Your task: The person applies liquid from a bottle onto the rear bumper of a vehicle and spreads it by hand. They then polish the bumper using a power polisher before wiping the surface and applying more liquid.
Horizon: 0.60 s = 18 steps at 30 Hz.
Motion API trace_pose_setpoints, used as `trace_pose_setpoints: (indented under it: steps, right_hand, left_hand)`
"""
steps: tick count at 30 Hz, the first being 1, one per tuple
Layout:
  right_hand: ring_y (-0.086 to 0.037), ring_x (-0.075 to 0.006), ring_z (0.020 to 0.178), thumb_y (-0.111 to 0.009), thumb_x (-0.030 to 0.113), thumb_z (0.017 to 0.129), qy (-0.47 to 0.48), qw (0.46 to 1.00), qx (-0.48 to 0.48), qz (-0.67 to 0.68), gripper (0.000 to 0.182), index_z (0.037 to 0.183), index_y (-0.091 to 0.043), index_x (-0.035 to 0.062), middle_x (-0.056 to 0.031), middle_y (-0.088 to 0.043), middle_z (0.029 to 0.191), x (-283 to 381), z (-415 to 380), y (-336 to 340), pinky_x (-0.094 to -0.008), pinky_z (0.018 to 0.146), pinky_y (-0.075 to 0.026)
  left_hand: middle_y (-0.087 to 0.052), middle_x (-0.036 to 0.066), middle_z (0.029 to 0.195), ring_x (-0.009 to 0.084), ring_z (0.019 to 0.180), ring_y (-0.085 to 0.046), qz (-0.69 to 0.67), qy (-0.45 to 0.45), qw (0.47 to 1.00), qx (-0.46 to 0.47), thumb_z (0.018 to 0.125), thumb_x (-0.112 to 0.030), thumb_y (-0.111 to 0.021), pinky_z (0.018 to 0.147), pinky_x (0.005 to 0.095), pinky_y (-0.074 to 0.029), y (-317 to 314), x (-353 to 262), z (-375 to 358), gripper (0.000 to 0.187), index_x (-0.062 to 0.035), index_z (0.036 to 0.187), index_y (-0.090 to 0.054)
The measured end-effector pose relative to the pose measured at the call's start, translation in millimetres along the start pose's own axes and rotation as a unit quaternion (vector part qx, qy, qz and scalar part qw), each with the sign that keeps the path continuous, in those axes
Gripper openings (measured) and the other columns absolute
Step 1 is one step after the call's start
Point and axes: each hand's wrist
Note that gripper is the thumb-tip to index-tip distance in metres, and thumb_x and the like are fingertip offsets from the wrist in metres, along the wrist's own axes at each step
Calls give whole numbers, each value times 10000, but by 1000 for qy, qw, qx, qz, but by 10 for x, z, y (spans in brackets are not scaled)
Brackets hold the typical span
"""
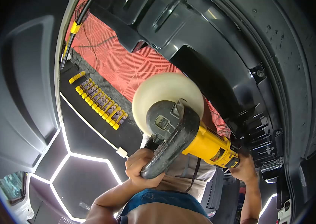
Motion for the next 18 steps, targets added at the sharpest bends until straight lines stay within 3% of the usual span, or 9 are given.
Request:
trace_pose_setpoints:
  steps: [2,7,9,10,13,18]
  right_hand:
    - [-705,-403,832,-804,102,658,-2,1000,0,4,327,943,-658,36,-194,-717,891,85,-40,4,-436,716,-579]
    - [-696,-404,800,-805,116,660,3,999,-48,-4,326,935,-645,44,-181,-710,861,-76,-98,-24,-446,703,-571]
    - [-694,-404,789,-803,122,663,2,998,-60,-28,320,926,-639,46,-177,-706,847,-14,-45,-35,-449,697,-568]
    - [-691,-406,779,-800,124,665,1,998,-49,-32,311,914,-632,46,-175,-702,836,-33,-16,-21,-451,692,-566]
    - [-686,-422,772,-787,91,661,4,999,-25,-26,302,906,-625,23,-194,-694,830,-3,101,-6,-446,683,-562]
    - [-683,-431,759,-774,59,660,24,999,-23,-1,292,901,-619,7,-209,-691,834,111,288,-54,-441,668,-558]
  left_hand:
    - [-596,158,646,261,530,-585,-25,-23,999,-31,556,43,-758,528,322,-464,30,-2,24,216,31,664,-572]
    - [-593,163,646,272,538,-584,-51,-44,998,-9,570,29,-753,548,332,-473,-101,116,175,211,32,672,-569]
    - [-652,207,755,248,603,-638,-32,-51,998,17,631,39,-660,600,320,-506,-17,189,247,177,84,779,-574]
    - [-579,157,644,278,538,-575,-28,-38,999,-20,571,25,-727,550,347,-477,-83,122,269,212,31,663,-536]
    - [-573,152,644,278,538,-572,-8,-29,999,-17,575,31,-707,541,341,-471,17,142,166,207,26,656,-517]
    - [-556,149,634,227,500,-483,49,22,998,-32,575,29,-656,482,288,-368,149,197,143,193,14,649,-479]
Point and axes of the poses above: each hand's wrist, its own z-axis towards the middle knuckle, its own y-axis out of the back of the hand, x = y × z
